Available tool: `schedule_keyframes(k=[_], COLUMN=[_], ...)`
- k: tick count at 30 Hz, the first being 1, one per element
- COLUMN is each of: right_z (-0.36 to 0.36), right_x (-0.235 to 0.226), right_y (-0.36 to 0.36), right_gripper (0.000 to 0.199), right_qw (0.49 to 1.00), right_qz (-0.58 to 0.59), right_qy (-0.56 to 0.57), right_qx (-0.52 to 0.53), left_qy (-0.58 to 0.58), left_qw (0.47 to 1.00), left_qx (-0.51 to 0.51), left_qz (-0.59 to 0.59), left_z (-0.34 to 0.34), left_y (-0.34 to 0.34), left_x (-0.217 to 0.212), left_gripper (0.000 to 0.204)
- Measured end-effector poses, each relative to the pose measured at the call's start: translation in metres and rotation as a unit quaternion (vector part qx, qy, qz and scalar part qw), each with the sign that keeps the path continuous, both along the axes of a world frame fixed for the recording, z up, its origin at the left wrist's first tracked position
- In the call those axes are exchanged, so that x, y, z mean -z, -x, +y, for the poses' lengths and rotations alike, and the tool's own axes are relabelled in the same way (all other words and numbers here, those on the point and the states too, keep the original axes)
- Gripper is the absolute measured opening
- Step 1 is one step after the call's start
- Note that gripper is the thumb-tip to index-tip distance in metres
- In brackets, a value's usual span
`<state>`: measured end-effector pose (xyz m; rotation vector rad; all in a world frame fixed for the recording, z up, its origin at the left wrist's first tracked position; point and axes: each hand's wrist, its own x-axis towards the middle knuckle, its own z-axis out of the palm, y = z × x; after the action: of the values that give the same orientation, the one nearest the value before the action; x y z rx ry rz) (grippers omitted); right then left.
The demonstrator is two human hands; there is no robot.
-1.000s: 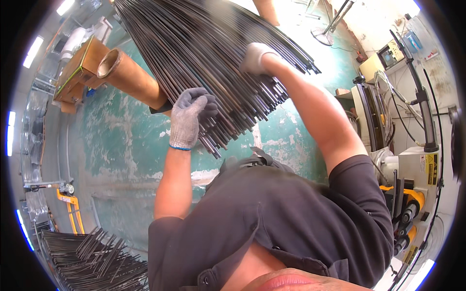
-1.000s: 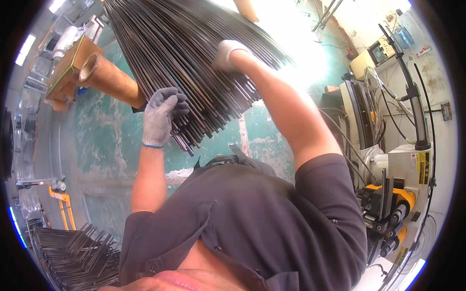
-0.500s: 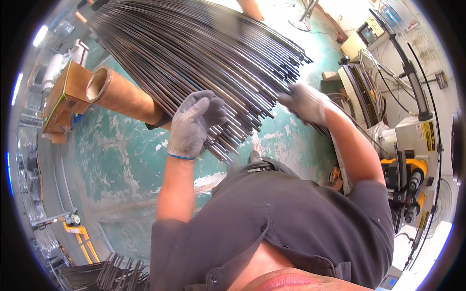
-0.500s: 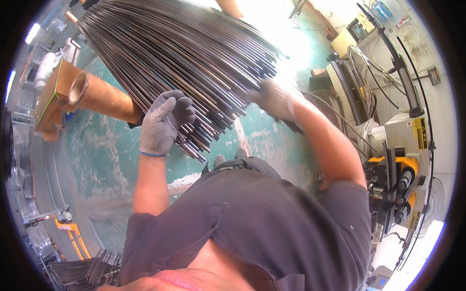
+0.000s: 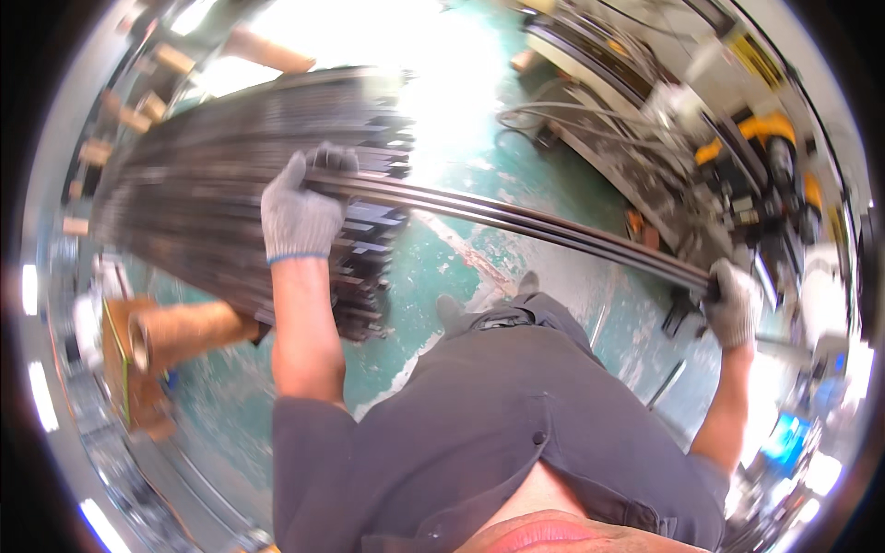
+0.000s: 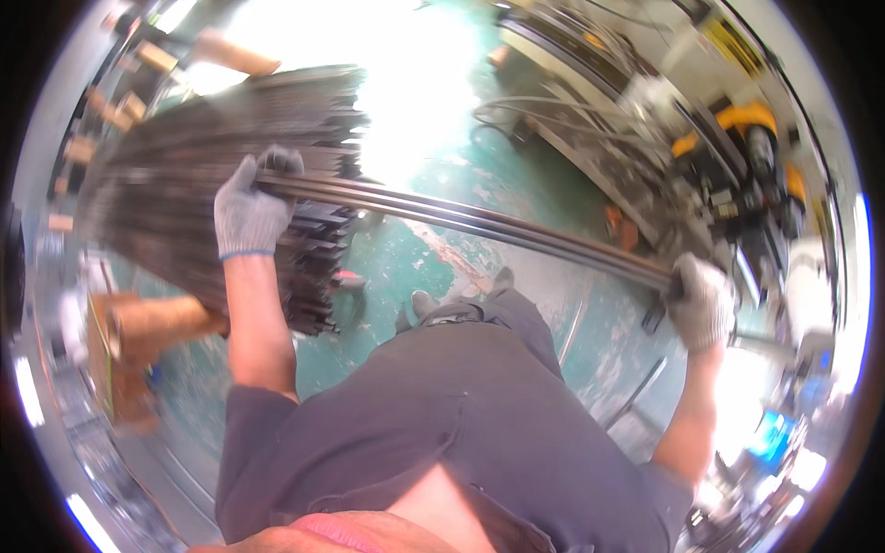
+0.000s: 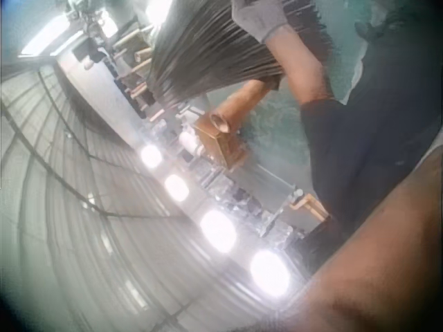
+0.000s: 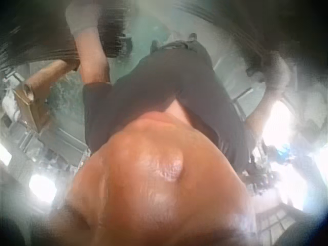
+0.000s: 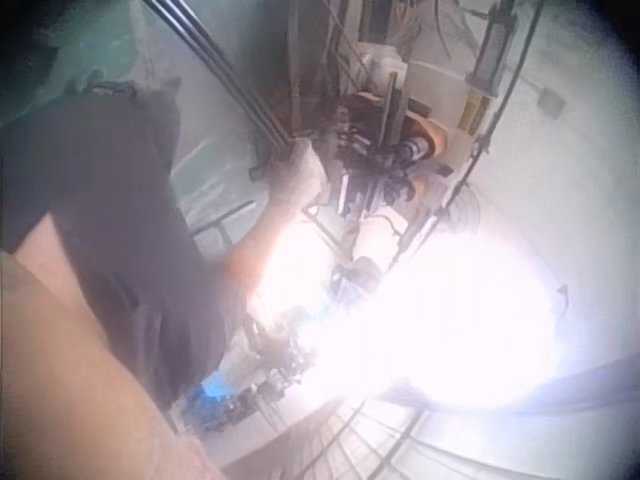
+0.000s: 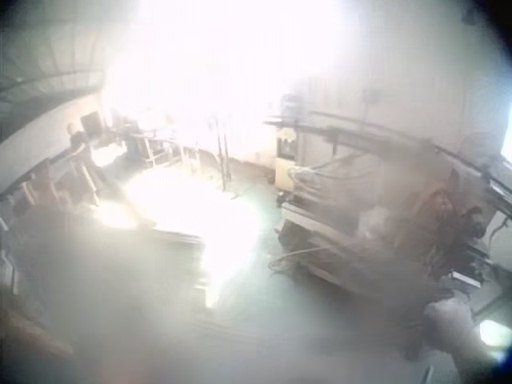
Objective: The person repeatedly feeds long metal rods into a bending machine, bends them, and stacks the finished pieces. They also measure a rod on a wooden table using a tape measure.
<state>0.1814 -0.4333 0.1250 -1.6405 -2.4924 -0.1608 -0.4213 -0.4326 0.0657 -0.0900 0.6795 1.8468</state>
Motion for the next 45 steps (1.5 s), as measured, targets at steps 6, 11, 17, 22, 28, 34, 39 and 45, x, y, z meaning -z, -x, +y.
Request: schedule_keyframes(k=[6,11,17,22,28,34,39,45], right_z=[0.018,-0.035,0.005,0.086,0.139,0.185,0.258,0.329], right_x=[0.083,0.139,0.219,0.163,0.16,0.175,0.152,0.156], right_y=[-0.233,-0.422,-0.369,-0.223,-0.321,-0.405,-0.394,-0.394], right_gripper=[0.016,0.017,0.048,0.025,0.013,0.029,0.023,0.021], right_qw=[0.987,0.901,0.545,0.075,0.143,0.176,0.215,0.209], right_qz=[-0.006,-0.075,0.713,0.98,0.95,0.918,0.885,0.887], right_qy=[-0.088,-0.094,-0.013,0.002,-0.115,-0.226,-0.211,-0.248], right_qx=[0.138,0.417,0.441,0.183,0.252,0.276,0.356,0.329], left_qy=[-0.008,-0.074,-0.074,-0.111,-0.15,-0.246,-0.117,-0.113], left_qw=[0.994,0.995,0.975,0.932,0.824,0.905,0.934,0.901], left_qx=[0.079,0.056,0.159,0.309,0.274,0.341,0.296,0.39], left_qz=[-0.076,0.026,0.134,0.151,0.472,0.066,0.162,0.156], left_z=[0.026,0.066,0.137,0.202,0.311,0.429,0.513,0.582], left_y=[-0.084,-0.132,-0.323,-0.459,-0.451,-0.396,-0.427,-0.489], left_x=[0.025,0.01,0.013,0.043,0.008,0.033,0.08,0.112], left_gripper=[0.014,0.014,0.011,0.019,0.036,0.039,0.034,0.037])
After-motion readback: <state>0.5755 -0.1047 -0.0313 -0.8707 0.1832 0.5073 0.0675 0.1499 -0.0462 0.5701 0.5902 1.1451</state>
